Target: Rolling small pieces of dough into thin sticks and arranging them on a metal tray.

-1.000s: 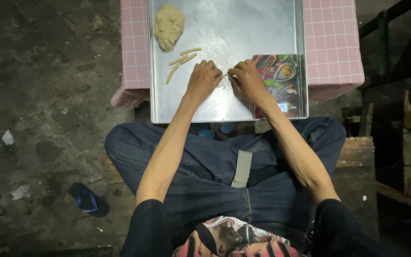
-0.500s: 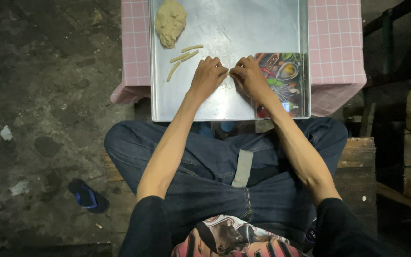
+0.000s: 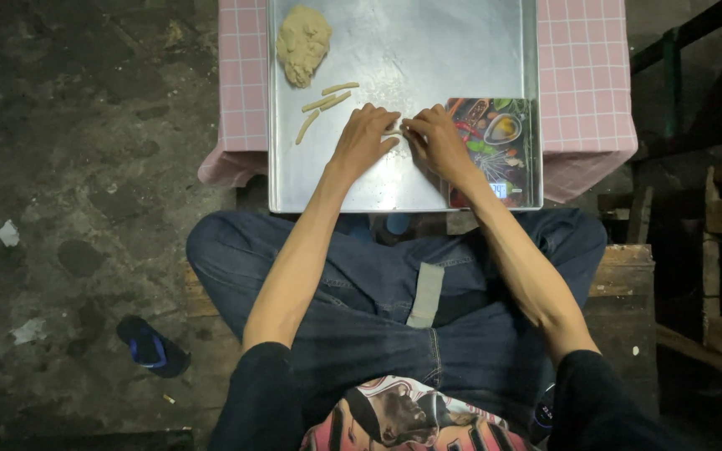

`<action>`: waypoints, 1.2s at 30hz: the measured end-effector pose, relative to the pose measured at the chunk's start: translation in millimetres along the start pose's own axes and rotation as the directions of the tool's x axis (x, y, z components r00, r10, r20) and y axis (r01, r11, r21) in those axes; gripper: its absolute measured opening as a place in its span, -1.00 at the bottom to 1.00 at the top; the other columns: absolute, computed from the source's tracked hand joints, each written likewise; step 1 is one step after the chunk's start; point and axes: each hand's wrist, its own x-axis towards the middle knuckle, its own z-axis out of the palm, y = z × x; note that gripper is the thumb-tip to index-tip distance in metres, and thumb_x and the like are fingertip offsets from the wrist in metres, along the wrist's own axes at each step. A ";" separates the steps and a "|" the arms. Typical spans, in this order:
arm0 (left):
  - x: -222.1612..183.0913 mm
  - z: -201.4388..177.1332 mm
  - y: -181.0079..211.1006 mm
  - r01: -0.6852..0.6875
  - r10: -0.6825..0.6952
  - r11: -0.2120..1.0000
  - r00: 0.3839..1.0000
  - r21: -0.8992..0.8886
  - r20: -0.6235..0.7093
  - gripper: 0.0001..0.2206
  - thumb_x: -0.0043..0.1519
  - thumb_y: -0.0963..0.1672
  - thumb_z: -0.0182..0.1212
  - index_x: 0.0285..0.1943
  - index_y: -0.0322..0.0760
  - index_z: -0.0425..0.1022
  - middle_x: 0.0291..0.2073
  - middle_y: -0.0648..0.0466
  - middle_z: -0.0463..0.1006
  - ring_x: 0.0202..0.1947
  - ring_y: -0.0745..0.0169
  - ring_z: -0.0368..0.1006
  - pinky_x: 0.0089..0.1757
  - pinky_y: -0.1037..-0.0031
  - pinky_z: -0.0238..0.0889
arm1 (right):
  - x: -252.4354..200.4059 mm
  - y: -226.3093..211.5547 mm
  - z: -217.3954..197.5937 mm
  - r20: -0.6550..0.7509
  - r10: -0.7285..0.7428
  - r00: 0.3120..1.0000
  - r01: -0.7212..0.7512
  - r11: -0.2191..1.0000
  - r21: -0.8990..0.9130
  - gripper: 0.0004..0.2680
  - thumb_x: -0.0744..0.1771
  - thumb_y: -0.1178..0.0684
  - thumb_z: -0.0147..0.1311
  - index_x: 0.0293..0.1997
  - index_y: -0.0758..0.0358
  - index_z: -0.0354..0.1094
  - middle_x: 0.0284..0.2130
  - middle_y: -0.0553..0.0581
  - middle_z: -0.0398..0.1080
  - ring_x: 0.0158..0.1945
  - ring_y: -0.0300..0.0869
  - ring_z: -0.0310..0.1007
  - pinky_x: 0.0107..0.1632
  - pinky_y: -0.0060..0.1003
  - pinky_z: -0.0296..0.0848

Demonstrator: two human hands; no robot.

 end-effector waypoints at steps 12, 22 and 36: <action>3.4 14.8 -19.0 -0.081 0.107 0.977 0.986 0.196 -0.125 -0.96 0.23 -0.18 0.36 -0.25 -0.25 0.68 -0.36 0.05 0.52 -0.26 0.15 0.34 -0.20 0.38 0.20 | -2.1 8.9 28.3 -0.071 -0.098 0.993 0.066 0.933 -0.353 -0.97 0.28 0.11 0.23 -0.28 0.07 0.47 -0.25 0.08 0.31 -0.22 -0.04 0.28 -0.21 -0.16 0.29; -41.5 -23.8 60.9 0.071 -0.137 0.966 0.957 0.250 0.256 -0.43 0.31 -0.30 0.08 0.53 -0.64 0.04 0.52 -0.41 -0.01 0.56 -0.19 -0.17 0.46 0.20 -0.42 | -4.1 -113.0 -8.8 0.366 0.329 0.871 -0.279 0.943 -0.182 -0.57 0.48 0.02 -0.45 0.52 0.54 -0.11 0.46 0.62 -0.12 0.55 0.31 -0.20 0.50 0.20 -0.26; 8.8 0.4 59.2 0.219 -0.335 0.883 0.913 0.415 0.232 -0.30 0.50 0.12 -0.41 0.62 -0.53 -0.19 0.59 -0.33 -0.27 0.60 -0.13 -0.44 0.46 0.17 -0.68 | -31.6 -37.4 -49.8 -0.100 0.156 0.983 -0.169 0.976 -0.138 -0.74 0.43 0.12 -0.03 0.21 0.48 0.41 0.15 0.38 0.42 0.33 0.17 0.30 0.38 -0.02 0.14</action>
